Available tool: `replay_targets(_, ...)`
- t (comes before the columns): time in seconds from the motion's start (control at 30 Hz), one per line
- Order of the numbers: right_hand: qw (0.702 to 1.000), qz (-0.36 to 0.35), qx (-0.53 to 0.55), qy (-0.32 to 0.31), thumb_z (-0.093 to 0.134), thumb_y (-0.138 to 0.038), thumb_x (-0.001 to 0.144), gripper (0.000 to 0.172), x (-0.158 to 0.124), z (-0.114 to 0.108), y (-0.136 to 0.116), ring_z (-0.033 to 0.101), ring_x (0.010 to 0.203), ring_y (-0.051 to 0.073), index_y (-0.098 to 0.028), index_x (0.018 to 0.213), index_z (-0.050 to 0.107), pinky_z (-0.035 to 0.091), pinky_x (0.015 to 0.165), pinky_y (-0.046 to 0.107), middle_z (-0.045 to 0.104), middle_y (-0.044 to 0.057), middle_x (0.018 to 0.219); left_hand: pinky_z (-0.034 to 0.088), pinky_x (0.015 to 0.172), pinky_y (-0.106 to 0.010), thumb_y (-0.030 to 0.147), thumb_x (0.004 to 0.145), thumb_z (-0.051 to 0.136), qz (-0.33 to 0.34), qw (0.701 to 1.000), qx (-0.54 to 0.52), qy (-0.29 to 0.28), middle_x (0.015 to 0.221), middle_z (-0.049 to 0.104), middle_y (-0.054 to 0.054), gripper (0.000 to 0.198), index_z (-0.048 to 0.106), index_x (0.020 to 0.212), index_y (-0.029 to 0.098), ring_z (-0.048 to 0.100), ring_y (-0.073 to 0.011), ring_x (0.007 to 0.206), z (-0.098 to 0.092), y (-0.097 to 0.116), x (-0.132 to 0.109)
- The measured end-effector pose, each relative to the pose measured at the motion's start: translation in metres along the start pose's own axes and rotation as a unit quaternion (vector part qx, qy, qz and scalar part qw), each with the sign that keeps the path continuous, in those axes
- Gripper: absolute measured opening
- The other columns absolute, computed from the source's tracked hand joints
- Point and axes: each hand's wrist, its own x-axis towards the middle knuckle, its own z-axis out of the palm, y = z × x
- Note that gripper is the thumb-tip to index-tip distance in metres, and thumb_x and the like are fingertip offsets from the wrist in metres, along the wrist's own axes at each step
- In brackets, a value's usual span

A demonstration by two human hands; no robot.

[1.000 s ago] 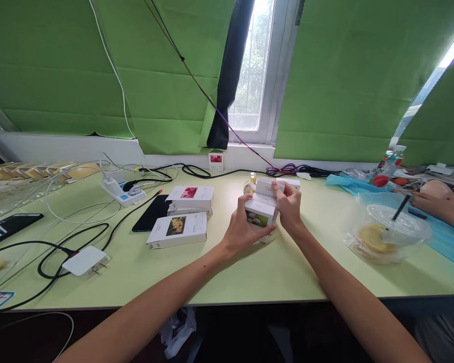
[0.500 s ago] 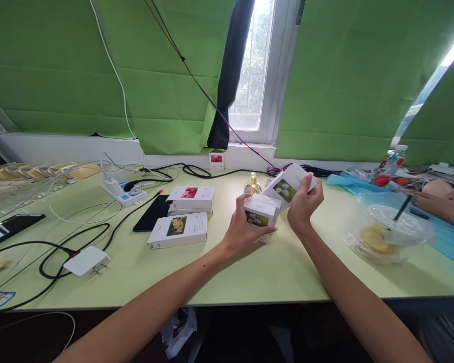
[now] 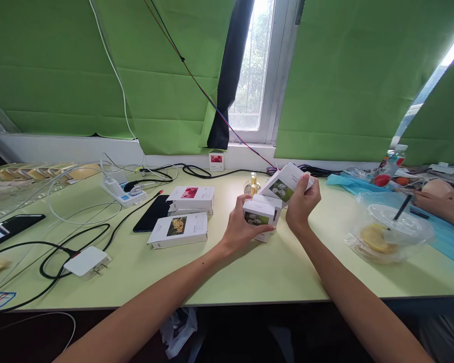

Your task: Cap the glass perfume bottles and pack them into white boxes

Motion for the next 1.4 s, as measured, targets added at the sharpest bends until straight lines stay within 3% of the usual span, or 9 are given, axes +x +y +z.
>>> replay_targets(0.13,1.000,-0.002,0.004,0.003,0.049,-0.067,0.091,0.047,0.002,0.000,0.000,0.050,0.068,0.015,-0.021,0.082,0.055,0.042,0.065,0.029,0.053,-0.001,0.073,0.055,0.081,-0.035,0.037,0.055,0.094,-0.007,0.999,-0.038,-0.028,0.104,0.066,-0.004,0.083,0.047,0.122,0.024,0.066,-0.0223,0.095,-0.003,-0.003,0.004)
replay_targets(0.27,1.000,-0.014,0.013,0.002,0.051,-0.066,0.091,0.047,0.003,-0.001,-0.001,0.047,0.066,0.014,-0.021,0.079,0.053,0.041,0.064,0.028,0.051,-0.002,0.072,0.057,0.087,-0.040,0.035,0.063,0.090,-0.007,0.991,-0.075,-0.107,0.114,0.066,-0.009,0.075,0.050,0.126,0.022,0.066,-0.0260,0.105,-0.008,-0.005,0.007)
replay_targets(0.37,0.999,-0.015,0.023,-0.016,0.053,-0.067,0.090,0.047,0.004,-0.001,0.001,0.045,0.066,0.013,-0.021,0.079,0.052,0.041,0.063,0.027,0.049,-0.003,0.071,0.057,0.091,-0.046,0.034,0.070,0.086,0.035,0.984,-0.074,-0.157,0.123,0.062,-0.011,0.069,0.052,0.129,0.024,0.064,-0.0285,0.112,-0.011,-0.007,0.005)
replay_targets(0.57,0.991,0.032,0.107,-0.072,0.062,-0.066,0.083,0.047,0.012,0.003,-0.002,0.043,0.062,0.011,-0.021,0.077,0.051,0.041,0.060,0.025,0.044,-0.005,0.069,0.050,0.104,-0.058,0.035,0.062,0.090,0.116,0.984,0.043,-0.131,0.132,0.056,-0.017,0.084,0.050,0.135,0.023,0.055,-0.0360,0.123,-0.009,-0.018,-0.001)
replay_targets(0.67,0.985,0.030,0.161,-0.056,0.067,-0.062,0.081,0.046,0.021,0.004,-0.011,0.043,0.062,0.010,-0.021,0.074,0.048,0.041,0.060,0.025,0.042,-0.005,0.069,0.045,0.109,-0.060,0.038,0.063,0.090,0.129,0.981,0.063,-0.130,0.136,0.052,-0.019,0.085,0.047,0.135,0.023,0.049,-0.0380,0.130,-0.004,-0.022,-0.003)
replay_targets(0.8,0.970,0.021,0.228,-0.079,0.072,-0.056,0.080,0.045,0.029,0.005,-0.025,0.041,0.062,0.009,-0.021,0.070,0.046,0.039,0.059,0.023,0.037,-0.006,0.068,0.043,0.109,-0.061,0.039,0.068,0.085,0.112,0.980,0.085,-0.143,0.136,0.049,-0.019,0.080,0.042,0.133,0.021,0.046,-0.0381,0.132,0.004,-0.021,-0.005)
replay_targets(0.93,0.976,0.006,0.194,-0.099,0.068,-0.060,0.082,0.048,0.030,0.005,-0.032,0.040,0.060,0.010,-0.021,0.069,0.043,0.038,0.057,0.024,0.034,-0.006,0.067,0.050,0.100,-0.056,0.038,0.070,0.083,0.109,0.980,0.066,-0.151,0.133,0.051,-0.016,0.081,0.038,0.136,0.023,0.052,-0.0347,0.125,0.013,-0.018,-0.006)
replay_targets(1.13,0.978,0.003,0.170,-0.123,0.067,-0.061,0.082,0.048,0.032,0.013,-0.031,0.039,0.060,0.010,-0.021,0.068,0.046,0.038,0.057,0.025,0.034,-0.005,0.067,0.055,0.094,-0.053,0.035,0.067,0.083,0.054,0.986,0.063,-0.142,0.130,0.056,-0.015,0.085,0.040,0.139,0.023,0.059,-0.0339,0.117,0.015,-0.015,-0.007)
replay_targets(1.4,0.965,0.017,0.221,-0.137,0.072,-0.062,0.079,0.052,0.034,0.026,-0.036,0.042,0.058,0.009,-0.021,0.065,0.045,0.040,0.055,0.023,0.036,-0.006,0.064,0.057,0.094,-0.042,0.017,0.068,0.070,0.081,0.970,0.036,-0.226,0.127,0.061,-0.011,0.086,0.035,0.147,0.022,0.062,-0.0271,0.112,0.002,-0.004,-0.007)
